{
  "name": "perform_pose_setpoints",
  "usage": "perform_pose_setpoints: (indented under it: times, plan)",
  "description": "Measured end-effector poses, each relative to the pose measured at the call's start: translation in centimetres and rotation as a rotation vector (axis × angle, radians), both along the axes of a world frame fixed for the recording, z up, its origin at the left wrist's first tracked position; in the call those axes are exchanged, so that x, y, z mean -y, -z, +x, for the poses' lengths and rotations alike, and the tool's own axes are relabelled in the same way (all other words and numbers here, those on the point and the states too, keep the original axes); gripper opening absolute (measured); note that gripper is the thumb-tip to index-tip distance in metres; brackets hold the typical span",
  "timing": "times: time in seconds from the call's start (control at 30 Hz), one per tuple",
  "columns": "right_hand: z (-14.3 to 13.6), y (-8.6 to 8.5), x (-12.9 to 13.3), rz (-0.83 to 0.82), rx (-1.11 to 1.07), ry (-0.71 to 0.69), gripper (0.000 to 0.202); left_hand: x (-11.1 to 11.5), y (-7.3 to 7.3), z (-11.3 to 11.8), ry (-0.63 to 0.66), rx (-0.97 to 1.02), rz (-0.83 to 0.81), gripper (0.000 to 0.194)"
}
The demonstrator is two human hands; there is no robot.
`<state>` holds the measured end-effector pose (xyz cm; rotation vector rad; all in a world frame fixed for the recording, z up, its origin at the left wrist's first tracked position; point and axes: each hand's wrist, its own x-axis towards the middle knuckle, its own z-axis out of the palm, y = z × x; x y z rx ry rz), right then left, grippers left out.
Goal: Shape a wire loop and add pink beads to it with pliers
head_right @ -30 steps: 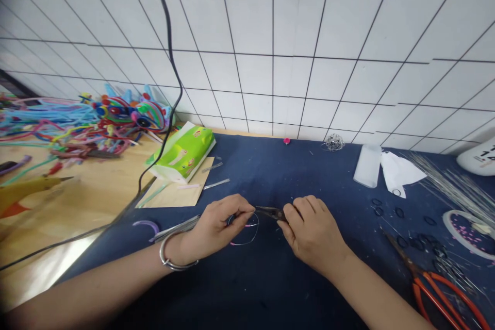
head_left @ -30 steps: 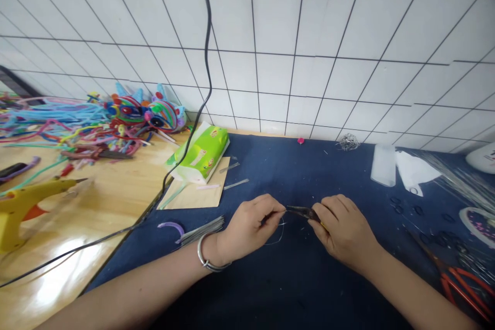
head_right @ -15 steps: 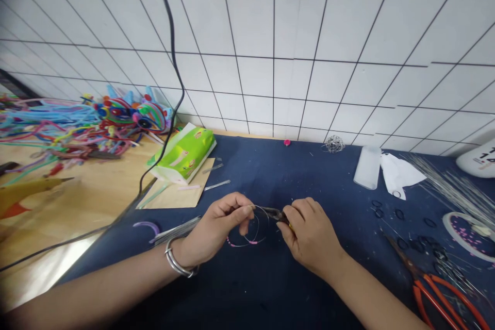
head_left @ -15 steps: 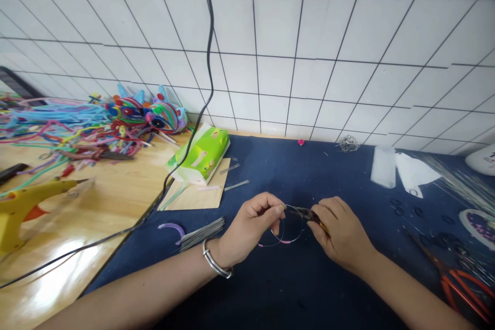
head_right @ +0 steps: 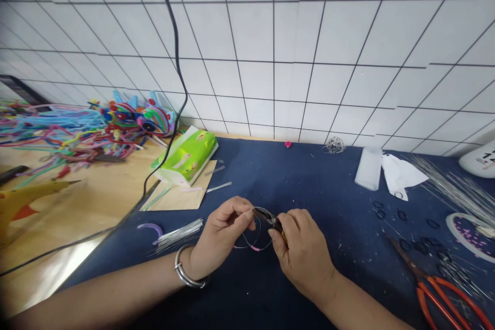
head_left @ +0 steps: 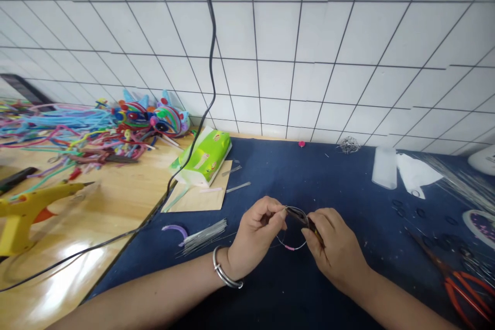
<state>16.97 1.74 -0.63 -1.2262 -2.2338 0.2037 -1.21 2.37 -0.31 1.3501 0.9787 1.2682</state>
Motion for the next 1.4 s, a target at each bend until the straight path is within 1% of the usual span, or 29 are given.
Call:
perform_pose_setpoints:
  times: [0.3,0.6,0.7,0.8,0.97,1.1,1.2,1.3,1.4]
  plan:
    - [-0.2,0.3,0.1,-0.006,-0.012,-0.019,0.018,-0.2,0.8,-0.2,-0.065,-0.166,0.173,0.005]
    - [-0.6,0.8,0.4,-0.01,-0.045,-0.041,0.018,-0.2,0.6,-0.3,-0.088,-0.214,0.22,0.007]
    - [-0.7,1.0,0.5,-0.007,-0.034,-0.045,0.02,-0.2,0.6,-0.2,-0.085,-0.215,0.218,0.007]
    - [-0.6,1.3,0.6,0.009,-0.034,-0.055,0.02,-0.2,0.4,-0.2,-0.071,-0.201,0.175,0.007]
    - [-0.2,1.8,0.3,-0.018,-0.02,-0.073,0.02,-0.2,-0.1,-0.2,0.002,-0.111,0.041,0.012]
    - [0.1,1.8,-0.1,-0.024,-0.007,-0.103,0.02,-0.4,-0.3,-0.5,0.068,-0.074,-0.002,0.013]
    - [0.3,1.6,-0.4,0.01,0.039,-0.092,0.02,-0.6,-0.4,-0.8,0.099,-0.121,-0.001,0.011]
    - [0.5,1.4,-0.6,0.079,0.101,-0.068,0.019,-0.7,-0.5,-1.1,0.097,-0.205,0.022,0.008]
    - [0.7,1.3,-0.6,0.129,0.14,-0.046,0.018,-0.7,-0.5,-1.2,0.092,-0.244,0.054,0.008]
